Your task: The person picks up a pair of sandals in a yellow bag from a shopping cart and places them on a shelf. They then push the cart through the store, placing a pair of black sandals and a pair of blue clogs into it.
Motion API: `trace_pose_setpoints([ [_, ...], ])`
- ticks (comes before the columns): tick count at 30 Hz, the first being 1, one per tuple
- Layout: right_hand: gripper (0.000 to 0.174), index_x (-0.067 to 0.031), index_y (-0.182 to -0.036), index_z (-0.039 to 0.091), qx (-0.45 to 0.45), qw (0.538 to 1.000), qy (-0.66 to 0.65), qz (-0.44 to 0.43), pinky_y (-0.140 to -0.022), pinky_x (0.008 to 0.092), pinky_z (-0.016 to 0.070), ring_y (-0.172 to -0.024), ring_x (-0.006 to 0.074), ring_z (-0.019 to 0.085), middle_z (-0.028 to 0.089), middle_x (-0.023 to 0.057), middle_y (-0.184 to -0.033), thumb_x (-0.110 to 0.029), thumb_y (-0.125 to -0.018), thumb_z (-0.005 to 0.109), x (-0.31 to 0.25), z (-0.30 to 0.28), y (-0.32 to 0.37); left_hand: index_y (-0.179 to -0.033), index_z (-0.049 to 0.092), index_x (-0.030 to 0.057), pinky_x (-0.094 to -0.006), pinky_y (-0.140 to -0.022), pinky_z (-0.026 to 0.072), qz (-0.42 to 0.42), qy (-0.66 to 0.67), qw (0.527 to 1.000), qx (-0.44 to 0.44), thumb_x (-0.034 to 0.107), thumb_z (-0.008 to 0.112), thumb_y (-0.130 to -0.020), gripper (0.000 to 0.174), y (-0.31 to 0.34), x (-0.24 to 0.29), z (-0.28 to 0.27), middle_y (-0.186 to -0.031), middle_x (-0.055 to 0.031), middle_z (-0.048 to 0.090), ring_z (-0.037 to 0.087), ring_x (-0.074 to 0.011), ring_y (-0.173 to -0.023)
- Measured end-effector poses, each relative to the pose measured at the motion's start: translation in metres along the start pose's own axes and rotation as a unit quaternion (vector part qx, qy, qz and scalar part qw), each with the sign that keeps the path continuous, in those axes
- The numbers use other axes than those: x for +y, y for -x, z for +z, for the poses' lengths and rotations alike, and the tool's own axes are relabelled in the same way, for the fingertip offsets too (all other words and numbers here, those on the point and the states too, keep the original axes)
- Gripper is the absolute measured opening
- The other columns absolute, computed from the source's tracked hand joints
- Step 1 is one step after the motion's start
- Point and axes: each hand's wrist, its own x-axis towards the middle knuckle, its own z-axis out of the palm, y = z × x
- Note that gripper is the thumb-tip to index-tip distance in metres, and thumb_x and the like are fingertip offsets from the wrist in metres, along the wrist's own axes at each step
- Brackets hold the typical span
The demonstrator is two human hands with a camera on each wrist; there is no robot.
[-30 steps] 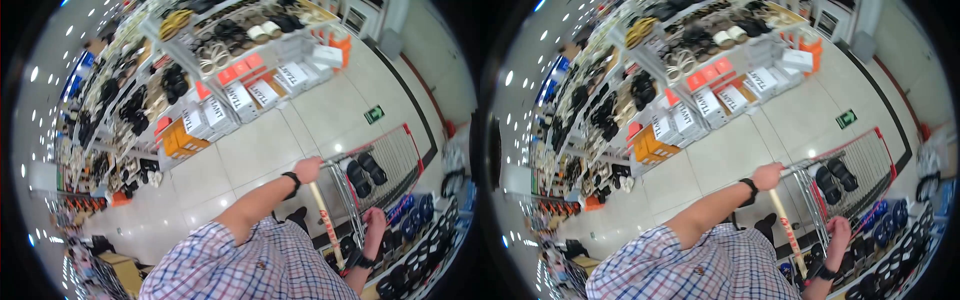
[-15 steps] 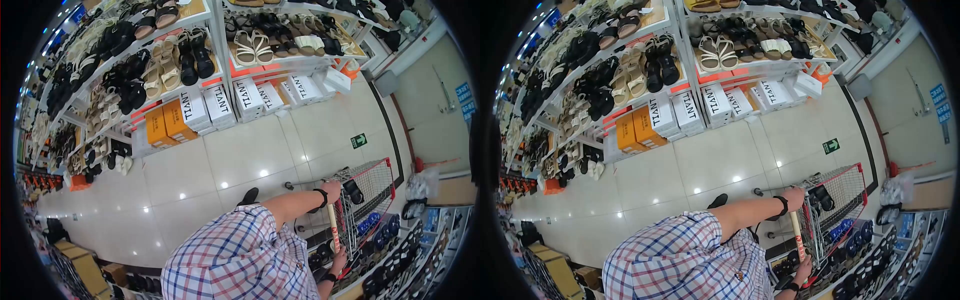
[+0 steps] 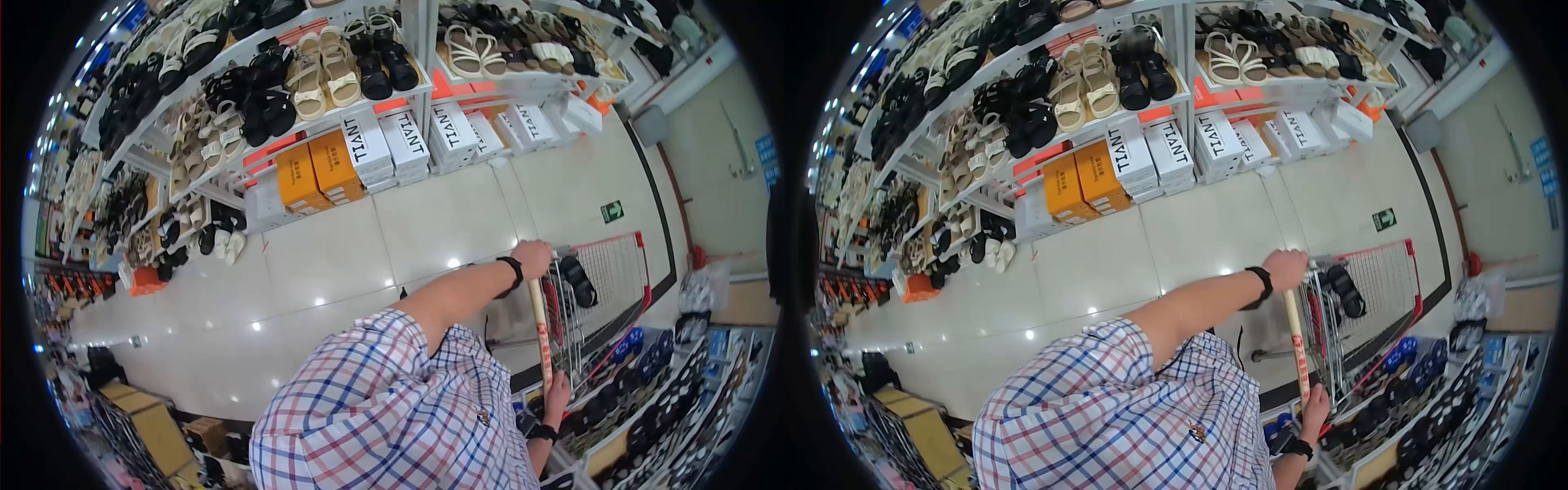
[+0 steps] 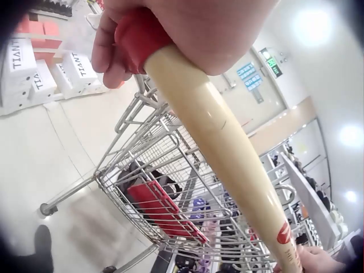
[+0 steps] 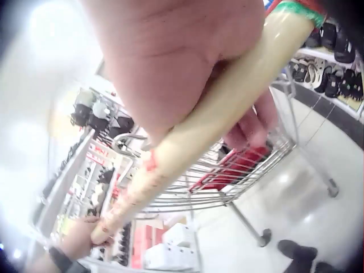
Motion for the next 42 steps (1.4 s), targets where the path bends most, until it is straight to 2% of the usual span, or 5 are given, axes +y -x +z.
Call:
trace_pose_setpoints([
  [8,0.053,-0.0066,-0.093,0.068,0.142,0.951,0.265,0.067,-0.080,0.0499,0.0491,-0.090,0.0420,0.063,0.067,0.0209,-0.092,-0.048,-0.096,0.035,-0.013,0.082,0.163,-0.114,0.059,0.0060,-0.0478,-0.081,0.0509,-0.022,0.055,0.998,0.011,0.015,0.053,-0.084,0.032,0.156,-0.053,-0.064,-0.097,-0.0190,0.065,0.063,-0.0386,-0.093],
  [21,0.034,-0.0116,-0.068,0.068,0.231,0.952,0.194,0.042,-0.057,0.0477,0.0492,-0.065,0.0348,0.065,0.067,0.0114,-0.070,-0.032,-0.085,0.048,0.048,0.228,0.566,-0.123,0.051,-0.0077,-0.0381,-0.081,0.0479,-0.014,0.001,0.998,-0.069,0.018,0.046,-0.097,0.036,0.564,-0.083,-0.203,-0.106,-0.0240,0.061,0.061,-0.0322,-0.088],
  [32,0.029,-0.0144,-0.059,0.064,0.342,0.915,0.209,-0.036,-0.050,0.0452,0.0467,-0.055,0.0323,0.062,0.064,0.0077,-0.060,-0.029,-0.081,0.053,0.042,0.346,0.629,-0.118,0.052,-0.0101,-0.0441,-0.089,0.0454,0.030,-0.114,0.992,-0.040,0.019,0.047,-0.097,0.037,0.628,-0.167,-0.251,-0.112,-0.0292,0.059,0.057,-0.0443,-0.102],
  [34,0.029,-0.0141,-0.059,0.065,0.350,0.914,0.202,-0.039,-0.050,0.0448,0.0474,-0.055,0.0319,0.062,0.064,0.0080,-0.061,-0.030,-0.081,0.053,0.021,0.369,0.637,-0.114,0.055,-0.0097,-0.0445,-0.087,0.0459,0.243,-0.278,0.921,0.123,0.019,0.050,-0.096,0.034,0.653,-0.156,-0.282,-0.107,-0.0281,0.060,0.058,-0.0440,-0.098],
  [42,0.022,-0.0162,-0.061,0.067,0.381,0.894,0.184,-0.144,-0.049,0.0431,0.0470,-0.056,0.0284,0.063,0.064,0.0054,-0.060,-0.031,-0.075,0.059,0.093,0.404,0.683,-0.099,0.061,0.0012,-0.0472,-0.073,0.0481,0.238,-0.172,0.913,-0.281,0.029,0.063,-0.091,0.029,0.804,-0.074,-0.206,-0.082,-0.0203,0.065,0.060,-0.0432,-0.078],
])
